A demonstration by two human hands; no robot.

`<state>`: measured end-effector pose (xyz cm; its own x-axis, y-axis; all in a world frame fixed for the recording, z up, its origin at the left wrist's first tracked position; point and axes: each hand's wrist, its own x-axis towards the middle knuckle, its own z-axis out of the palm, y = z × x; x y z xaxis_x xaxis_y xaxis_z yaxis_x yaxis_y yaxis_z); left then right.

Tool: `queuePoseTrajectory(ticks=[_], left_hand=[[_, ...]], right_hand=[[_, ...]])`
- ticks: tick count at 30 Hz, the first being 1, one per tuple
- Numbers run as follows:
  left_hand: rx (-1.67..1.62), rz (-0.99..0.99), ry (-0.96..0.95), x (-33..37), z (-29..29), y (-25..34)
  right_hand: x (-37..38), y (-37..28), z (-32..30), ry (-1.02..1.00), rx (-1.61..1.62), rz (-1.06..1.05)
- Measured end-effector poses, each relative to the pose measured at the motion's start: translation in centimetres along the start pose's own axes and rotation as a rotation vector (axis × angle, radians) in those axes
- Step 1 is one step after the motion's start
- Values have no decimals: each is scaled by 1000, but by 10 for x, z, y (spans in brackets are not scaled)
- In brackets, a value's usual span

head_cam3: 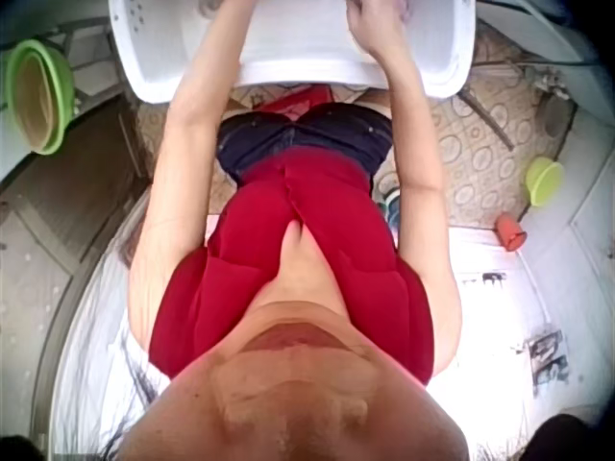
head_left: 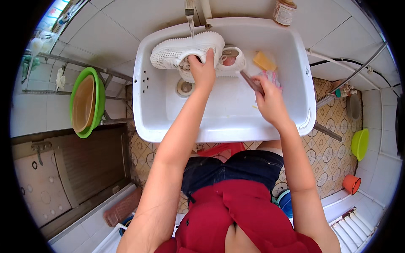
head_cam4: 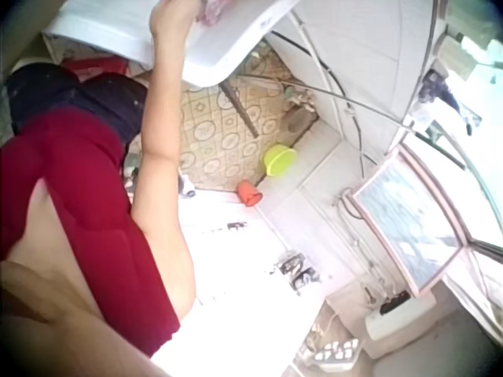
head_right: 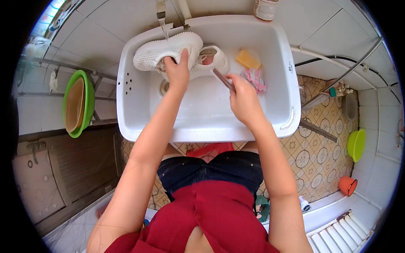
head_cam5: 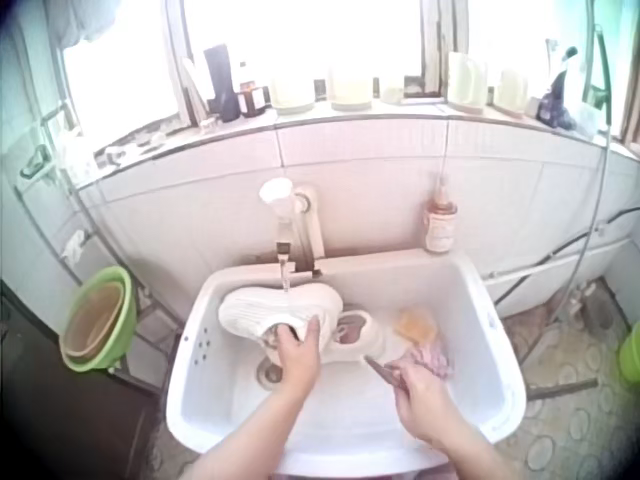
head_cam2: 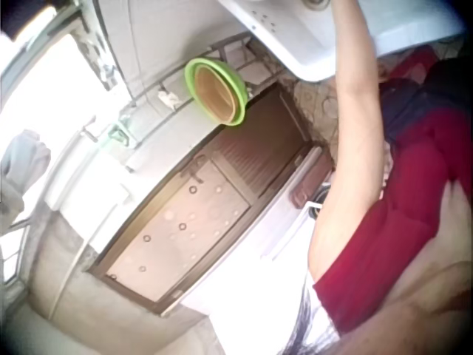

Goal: The person scrubs a white shoe and its insole in a sink using a brush and a cloth.

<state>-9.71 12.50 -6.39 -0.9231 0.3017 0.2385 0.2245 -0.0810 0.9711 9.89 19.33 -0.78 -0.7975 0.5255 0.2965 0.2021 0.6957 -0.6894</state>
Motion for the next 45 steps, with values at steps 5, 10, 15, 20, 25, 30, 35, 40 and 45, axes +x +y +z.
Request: queuePoseTrajectory(ticks=[5, 10, 15, 20, 25, 30, 35, 40, 45], left_hand=[[142, -189, -76, -2, -16, 22], [25, -452, -300, 1, -43, 20], [191, -340, -303, -37, -89, 48], [717, 238, -317, -59, -152, 32], [678, 206, -216, -66, -158, 38], [695, 334, -162, -72, -158, 44], [703, 292, -151, -73, -157, 41], [711, 356, -172, -64, -156, 37], [684, 237, -208, -61, -157, 41]], right_hand=[[68, -12, 10, -199, 767, 541], [138, -31, 77, -248, 1202, 536], [176, -46, 112, -293, 1162, 605], [190, -60, 107, -338, 868, 680], [195, -62, 94, -284, 1012, 547], [164, -82, 55, -335, 680, 479], [135, -54, 28, -457, 533, 335], [96, -55, 17, -380, 151, 132], [50, -49, 47, -440, -37, -352]])
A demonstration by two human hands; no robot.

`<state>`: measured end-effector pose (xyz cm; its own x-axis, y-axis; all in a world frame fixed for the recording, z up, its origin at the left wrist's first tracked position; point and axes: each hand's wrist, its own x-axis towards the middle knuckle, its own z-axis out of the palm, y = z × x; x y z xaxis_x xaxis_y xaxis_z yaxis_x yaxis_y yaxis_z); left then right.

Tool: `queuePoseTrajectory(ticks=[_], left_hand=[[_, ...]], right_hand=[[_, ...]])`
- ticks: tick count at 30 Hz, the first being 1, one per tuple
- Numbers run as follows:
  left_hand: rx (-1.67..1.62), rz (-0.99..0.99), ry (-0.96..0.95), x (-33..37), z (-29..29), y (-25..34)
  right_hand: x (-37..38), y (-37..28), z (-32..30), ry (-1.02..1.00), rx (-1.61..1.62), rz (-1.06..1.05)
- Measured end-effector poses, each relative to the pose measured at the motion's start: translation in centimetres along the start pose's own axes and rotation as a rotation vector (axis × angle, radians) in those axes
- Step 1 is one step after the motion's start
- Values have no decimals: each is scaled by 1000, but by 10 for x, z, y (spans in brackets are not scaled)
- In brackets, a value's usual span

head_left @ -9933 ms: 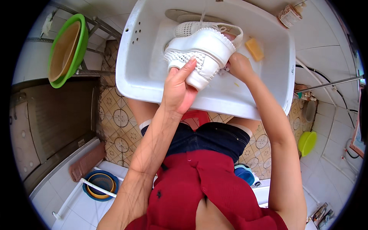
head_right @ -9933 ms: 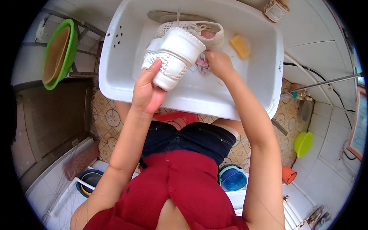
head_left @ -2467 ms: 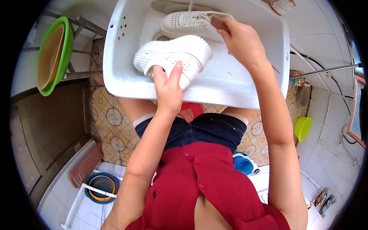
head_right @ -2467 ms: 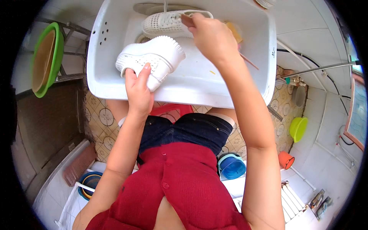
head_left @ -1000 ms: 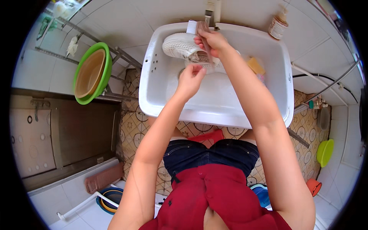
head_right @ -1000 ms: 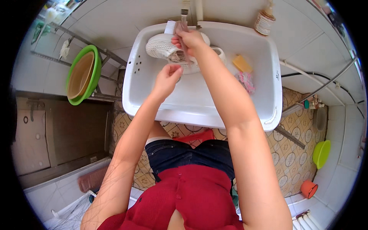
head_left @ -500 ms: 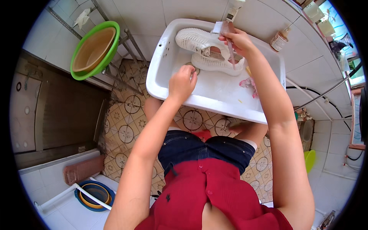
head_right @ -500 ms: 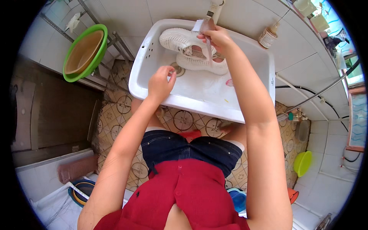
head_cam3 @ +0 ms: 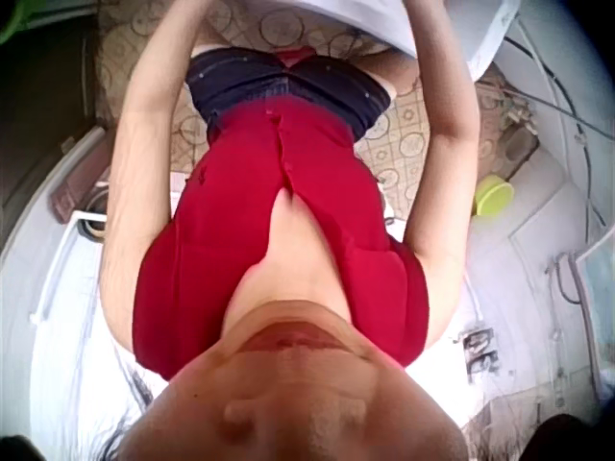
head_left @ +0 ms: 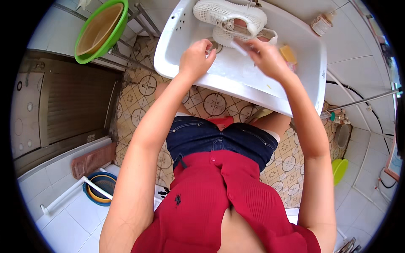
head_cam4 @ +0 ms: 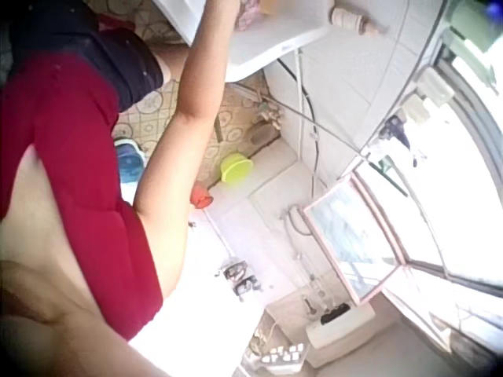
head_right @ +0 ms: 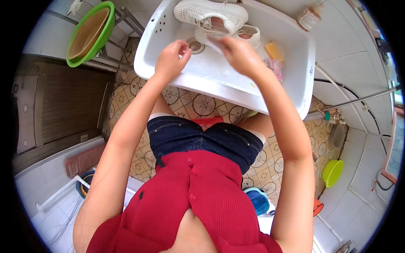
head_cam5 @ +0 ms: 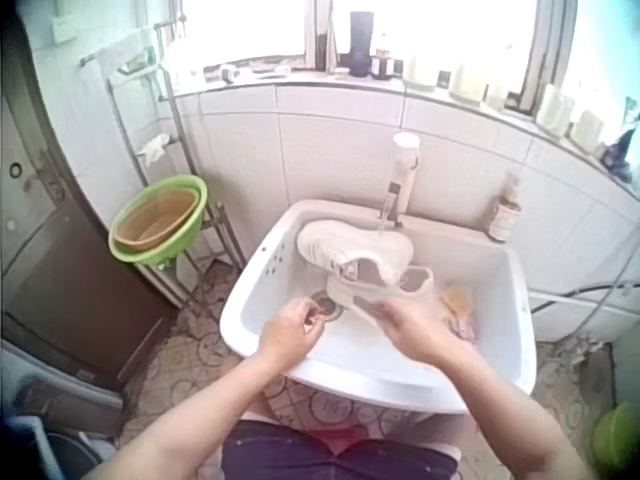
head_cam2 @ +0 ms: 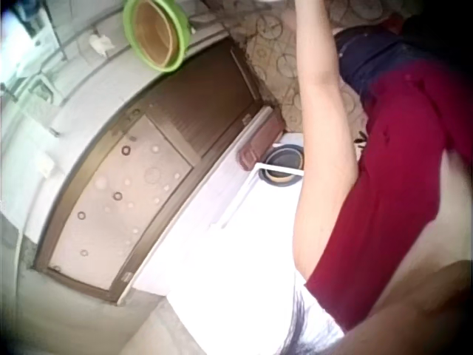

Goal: The person scrubs a white shoe and its insole in a sink using a brush and a cloth.

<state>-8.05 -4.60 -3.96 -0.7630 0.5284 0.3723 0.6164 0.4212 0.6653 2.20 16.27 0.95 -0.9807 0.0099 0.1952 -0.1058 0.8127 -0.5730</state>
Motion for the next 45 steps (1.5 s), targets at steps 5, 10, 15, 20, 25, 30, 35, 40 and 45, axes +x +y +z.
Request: queuePoseTrajectory(ticks=[5, 10, 15, 20, 25, 30, 35, 40, 45], left_hand=[[89, -179, -201, -4, 2, 3], [77, -194, -224, -8, 1, 11], [35, -261, -253, -5, -2, 15], [-120, -301, -158, -6, -11, 7], [191, -164, -94, 27, -63, -16], [212, -297, -292, 29, -69, -57], [157, -217, -295, 25, -56, -64], [238, -227, -329, 28, -58, -67], [203, -218, -324, 28, -56, -67]], right_hand=[[-19, -7, 34, -263, 76, 67], [-34, -15, 39, -318, 147, 203], [-34, -29, 42, -346, 157, 359], [-21, -61, 51, -296, 137, 381], [-19, -67, 74, -152, -88, 509], [-30, -71, 77, -132, -187, 511], [-28, -71, 70, -209, -268, 625], [-22, -73, 72, -200, -274, 608], [-30, -70, 75, -140, -283, 636]])
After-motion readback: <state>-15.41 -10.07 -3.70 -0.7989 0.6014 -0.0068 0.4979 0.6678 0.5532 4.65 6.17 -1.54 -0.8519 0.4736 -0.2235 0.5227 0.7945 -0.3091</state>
